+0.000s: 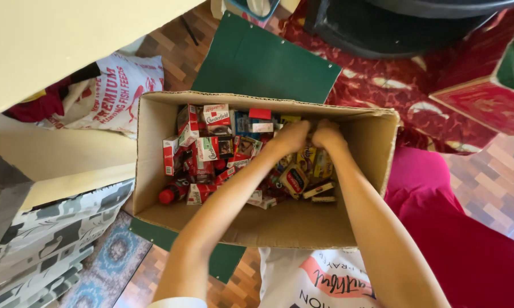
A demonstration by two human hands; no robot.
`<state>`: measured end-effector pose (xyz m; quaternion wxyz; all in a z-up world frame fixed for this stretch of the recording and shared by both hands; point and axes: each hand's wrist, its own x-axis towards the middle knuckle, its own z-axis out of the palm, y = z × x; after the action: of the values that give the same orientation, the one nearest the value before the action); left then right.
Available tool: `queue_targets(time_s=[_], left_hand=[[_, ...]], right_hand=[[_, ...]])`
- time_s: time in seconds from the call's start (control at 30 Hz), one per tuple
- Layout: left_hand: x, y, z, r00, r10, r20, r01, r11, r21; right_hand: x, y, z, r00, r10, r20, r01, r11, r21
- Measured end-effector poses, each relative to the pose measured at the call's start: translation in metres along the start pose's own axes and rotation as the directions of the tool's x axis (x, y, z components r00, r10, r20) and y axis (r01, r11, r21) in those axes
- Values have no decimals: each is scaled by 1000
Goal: The person sits on the floor and repeatedly takes yellow snack packages from a cardboard box, then places them onto a black rotating shelf. They also pick up a small red and white box and place it on the shelf.
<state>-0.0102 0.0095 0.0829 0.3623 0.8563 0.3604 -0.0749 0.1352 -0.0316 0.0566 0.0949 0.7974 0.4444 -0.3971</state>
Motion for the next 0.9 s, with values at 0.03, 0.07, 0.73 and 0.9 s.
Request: queue_targets(time_s=[0.03,0.07,0.73,0.9], left_hand=[[-5,2,-8,1000,5,-9,-5,1000,5],[-11,4,-15,991,107,-79,-109,993,-32],[-249,213,-105,673,-50,-738,-512,689,-513],[-244,236,-63,725,-238,-647,-445,555,-703]], right_hand=[[-13,-7,-14,1000,-3,-11,3,1000,0],[-27,-13,-25,998,-60,-37,59,998,-22],[-352,8,-160,522,-775,-356,851,498,165],[-379,32,-157,632,-757,-167,767,641,-2]])
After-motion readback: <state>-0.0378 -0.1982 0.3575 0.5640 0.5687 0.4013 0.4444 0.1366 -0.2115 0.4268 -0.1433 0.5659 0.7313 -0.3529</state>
